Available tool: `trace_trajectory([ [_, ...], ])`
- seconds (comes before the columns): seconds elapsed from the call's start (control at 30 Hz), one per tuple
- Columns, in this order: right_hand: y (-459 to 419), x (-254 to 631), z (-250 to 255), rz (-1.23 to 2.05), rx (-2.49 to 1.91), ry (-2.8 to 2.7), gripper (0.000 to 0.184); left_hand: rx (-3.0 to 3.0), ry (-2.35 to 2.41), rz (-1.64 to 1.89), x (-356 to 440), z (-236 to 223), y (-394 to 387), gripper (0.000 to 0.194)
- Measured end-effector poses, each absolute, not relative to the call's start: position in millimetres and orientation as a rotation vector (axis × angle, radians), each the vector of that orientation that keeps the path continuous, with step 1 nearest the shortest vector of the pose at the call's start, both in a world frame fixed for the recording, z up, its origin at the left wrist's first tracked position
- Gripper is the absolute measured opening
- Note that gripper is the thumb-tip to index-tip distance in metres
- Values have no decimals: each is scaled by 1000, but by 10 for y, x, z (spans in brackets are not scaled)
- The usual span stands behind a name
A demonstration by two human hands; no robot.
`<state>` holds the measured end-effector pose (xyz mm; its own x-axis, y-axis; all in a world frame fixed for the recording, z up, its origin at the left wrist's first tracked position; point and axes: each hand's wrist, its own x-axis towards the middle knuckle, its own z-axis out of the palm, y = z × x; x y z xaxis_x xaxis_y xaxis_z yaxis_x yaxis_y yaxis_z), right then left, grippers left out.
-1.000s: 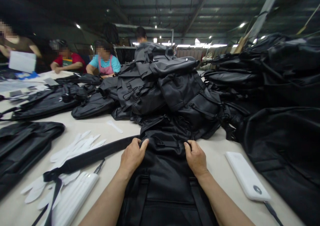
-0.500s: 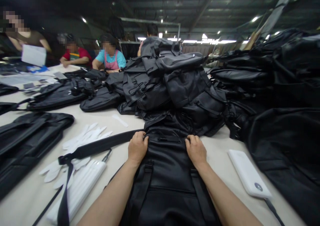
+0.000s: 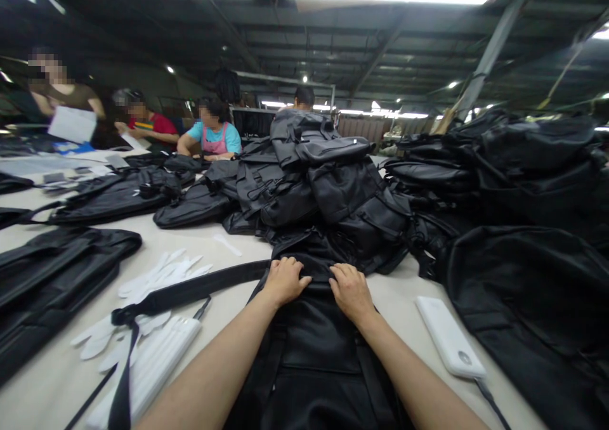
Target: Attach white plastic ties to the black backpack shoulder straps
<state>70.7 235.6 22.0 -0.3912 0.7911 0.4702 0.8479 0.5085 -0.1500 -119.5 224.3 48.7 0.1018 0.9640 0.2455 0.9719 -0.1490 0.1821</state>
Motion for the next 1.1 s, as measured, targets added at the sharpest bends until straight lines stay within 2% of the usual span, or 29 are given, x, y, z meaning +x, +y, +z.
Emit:
trace_trajectory([
  [0.2, 2381, 695, 63, -152, -1437, -2283, 30, -2227, -2046, -488, -1245, 462, 2332, 40],
  [0.5, 2484, 748, -200, 13, -1659, -2265, 53, -2196, -1990, -822, -1403, 95, 2299, 26],
  [0.6, 2562, 737, -230, 113, -1716, -2312, 55, -2197, -2072, -843, -1437, 12, 2403, 24],
  [0.77, 2568, 705, -219, 220, -1769, -2318, 55, -2274, -2121, -807, -1464, 148, 2438, 20],
  [0.93, 2640, 803, -118, 530, -1651, -2193, 53, -2273, -2039, -946, -1538, 462, 1996, 31],
  [1.0, 2737, 928, 11, 660, -1581, -2125, 45, -2317, -2048, -1002, -1594, 515, 1706, 28],
  [1.1, 2912, 1111, 275, 631, -1595, -2010, 33, -2455, -2161, -972, -1670, 487, 1283, 27],
])
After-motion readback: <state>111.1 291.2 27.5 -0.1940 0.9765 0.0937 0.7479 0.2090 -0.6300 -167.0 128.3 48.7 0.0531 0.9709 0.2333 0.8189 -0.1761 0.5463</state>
